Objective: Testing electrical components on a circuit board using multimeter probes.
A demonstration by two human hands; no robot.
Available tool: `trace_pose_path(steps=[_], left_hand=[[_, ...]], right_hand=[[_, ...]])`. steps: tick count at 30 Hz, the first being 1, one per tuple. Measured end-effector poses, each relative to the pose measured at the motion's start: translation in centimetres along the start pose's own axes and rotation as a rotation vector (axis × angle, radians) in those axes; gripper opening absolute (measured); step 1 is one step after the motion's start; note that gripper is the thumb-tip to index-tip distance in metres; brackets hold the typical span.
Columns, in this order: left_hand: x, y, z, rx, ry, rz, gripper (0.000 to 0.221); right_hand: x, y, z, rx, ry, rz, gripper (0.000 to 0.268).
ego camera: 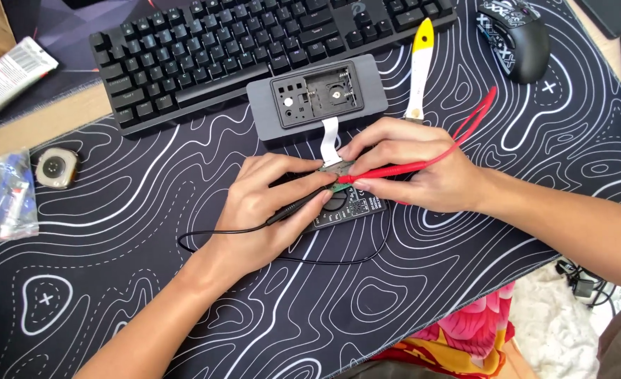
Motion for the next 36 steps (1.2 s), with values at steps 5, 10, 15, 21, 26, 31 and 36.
trace_pose_path(steps=[5, 10, 15, 21, 26, 31, 36], left_hand=[[0.24, 0.04, -0.07, -0.005, 0.000, -0.014, 0.021], [0.38, -0.07, -0.10, -0.006, -0.005, -0.059, 0.022], [0.67, -0.20, 0.28, -0.002, -0.013, -0.077, 0.022], [0.86, 0.13, 0.48, -0.032, 0.002, -0.040, 0.020], [0.31, 0.12, -0.05, -0.029, -0.016, -0.019, 0.020], [0.60, 0.39, 0.14, -0.044, -0.003, -0.030, 0.020], [0.41, 0.05, 0.01, -0.032, -0.014, -0.054, 0.021]], right_hand=[[0.06, -0.10, -0.09, 0.044, -0.006, -0.023, 0.018], [0.19, -0.13, 0.07, 0.036, -0.002, -0.018, 0.018], [0.32, -0.28, 0.43, 0.042, -0.010, -0.020, 0.018], [0.29, -0.41, 0.72, 0.070, -0.013, -0.013, 0.019], [0.02, -0.63, 0.10, 0.046, -0.029, 0.004, 0.019], [0.22, -0.80, 0.42, 0.044, -0.032, -0.031, 0.021], [0.11, -0.38, 0.01, 0.001, -0.043, -0.016, 0.020]])
Point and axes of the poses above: each hand's wrist, its own z-axis towards the middle knuckle, its own x-axis out of the back of the hand, y = z × x, the point moved 7 cm from there along z, towards the middle knuckle, and after that the axes turned 4 degrees about z, right-handed, at the moved point
